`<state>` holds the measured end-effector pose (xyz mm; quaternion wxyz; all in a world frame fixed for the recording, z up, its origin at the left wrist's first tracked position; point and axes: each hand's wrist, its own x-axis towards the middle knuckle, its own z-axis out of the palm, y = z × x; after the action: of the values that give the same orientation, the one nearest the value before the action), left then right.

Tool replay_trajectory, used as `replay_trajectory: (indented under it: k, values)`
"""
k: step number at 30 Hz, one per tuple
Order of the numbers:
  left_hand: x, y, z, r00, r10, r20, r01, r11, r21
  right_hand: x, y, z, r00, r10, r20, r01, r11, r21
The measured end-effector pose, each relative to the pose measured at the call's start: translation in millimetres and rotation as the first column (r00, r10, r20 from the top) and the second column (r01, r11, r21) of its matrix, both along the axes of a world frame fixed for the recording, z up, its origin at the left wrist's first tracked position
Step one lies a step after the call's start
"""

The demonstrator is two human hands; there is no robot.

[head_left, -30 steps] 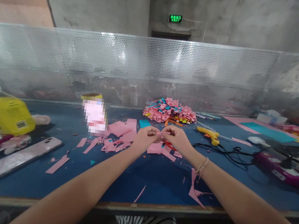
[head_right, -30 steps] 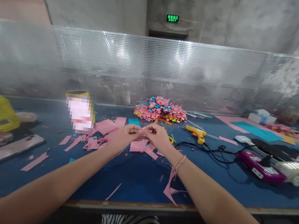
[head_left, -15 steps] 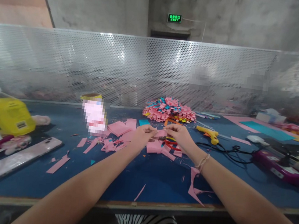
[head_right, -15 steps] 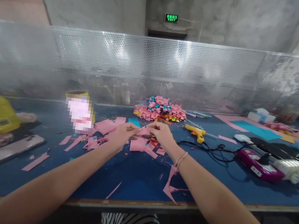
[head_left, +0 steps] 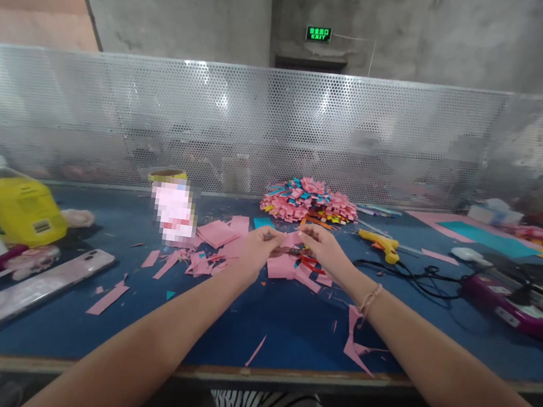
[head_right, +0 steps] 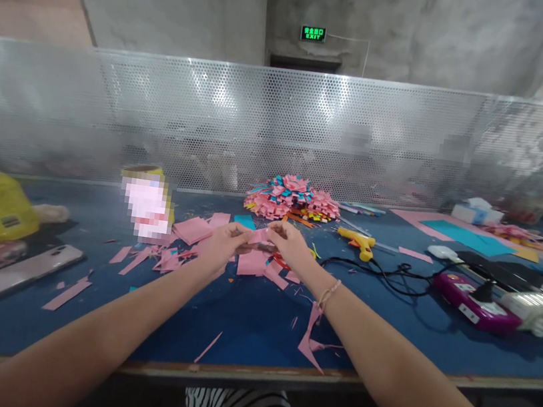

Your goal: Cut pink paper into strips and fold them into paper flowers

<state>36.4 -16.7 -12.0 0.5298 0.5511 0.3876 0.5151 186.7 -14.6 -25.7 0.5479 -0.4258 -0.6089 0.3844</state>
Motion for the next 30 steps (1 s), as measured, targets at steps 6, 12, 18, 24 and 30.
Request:
replay_trajectory:
  k: [6,12,18,24,30]
  values:
    - [1,-1,-1.3,0.998,-0.025,0.059,0.028,0.998,-0.047,-6,-7,1.3,0.993,0.116,-0.025,-0.118,0.991,-0.058]
    - [3,-7,2.2,0.997,-0.022,-0.068,0.021,1.0,-0.016,-8,-14,9.9,0.996,0.082,-0.029,-0.083,0.996,-0.031]
    - [4,-12,5.9,0.972,-0.047,-0.229,0.06,0.997,0.051,-4,-9,5.3,0.997,0.06,-0.044,-0.061,0.998,-0.016]
    - [5,-13,8.5,0.963,-0.044,-0.266,0.065,0.995,0.071,-1,-8,5.0,1.0,0.0,-0.015,0.0,1.0,0.021]
    - [5,-16,8.9,0.97,-0.027,-0.24,0.054,0.993,0.108,-4,-13,9.5,0.999,0.047,0.023,-0.047,0.999,-0.025]
